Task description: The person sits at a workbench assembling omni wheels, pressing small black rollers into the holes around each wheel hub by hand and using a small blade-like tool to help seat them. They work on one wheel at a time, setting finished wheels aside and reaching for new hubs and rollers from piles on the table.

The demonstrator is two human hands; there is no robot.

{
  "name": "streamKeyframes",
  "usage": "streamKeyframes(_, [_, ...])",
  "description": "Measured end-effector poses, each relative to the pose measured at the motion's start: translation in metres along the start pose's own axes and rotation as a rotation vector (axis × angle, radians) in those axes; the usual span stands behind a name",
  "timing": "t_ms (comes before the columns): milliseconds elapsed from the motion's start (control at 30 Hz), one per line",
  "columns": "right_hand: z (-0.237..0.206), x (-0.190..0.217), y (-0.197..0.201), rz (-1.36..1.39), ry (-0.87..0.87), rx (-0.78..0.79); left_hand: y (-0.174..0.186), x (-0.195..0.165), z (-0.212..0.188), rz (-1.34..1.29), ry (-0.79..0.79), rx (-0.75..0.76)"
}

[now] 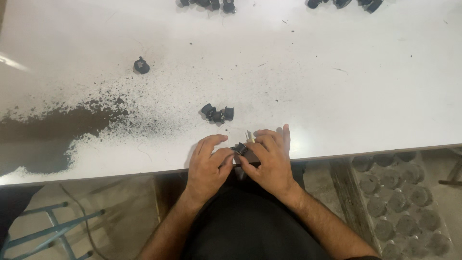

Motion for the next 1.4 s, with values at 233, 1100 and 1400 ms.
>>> streamKeyframes(233, [0.001, -0.003, 0.0, 0.056, 0.055, 0.11, -0.003, 0.002, 0.007, -0.107, 0.04, 0.03])
streamKeyframes(1100, [-0.029, 0.015, -0.007, 0.268, 0.174, -0.154, -0.016, 0.007, -0.012, -0.134, 0.106, -0.125])
streamKeyframes(1400, [-0.027, 0.02, -0.008, 0.232, 0.152, -0.178, -0.021, 0.011, -0.019, -0.123, 0.086, -0.142])
Point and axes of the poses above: each hand's wrist, its own z-axis towards the middle knuckle, its own y-axis out of the back of the hand, x = y × z, the point moved 6 cm from there along z, towards the middle knuckle, and after that the axes turned 5 degrees about x, right-handed, at the moved point
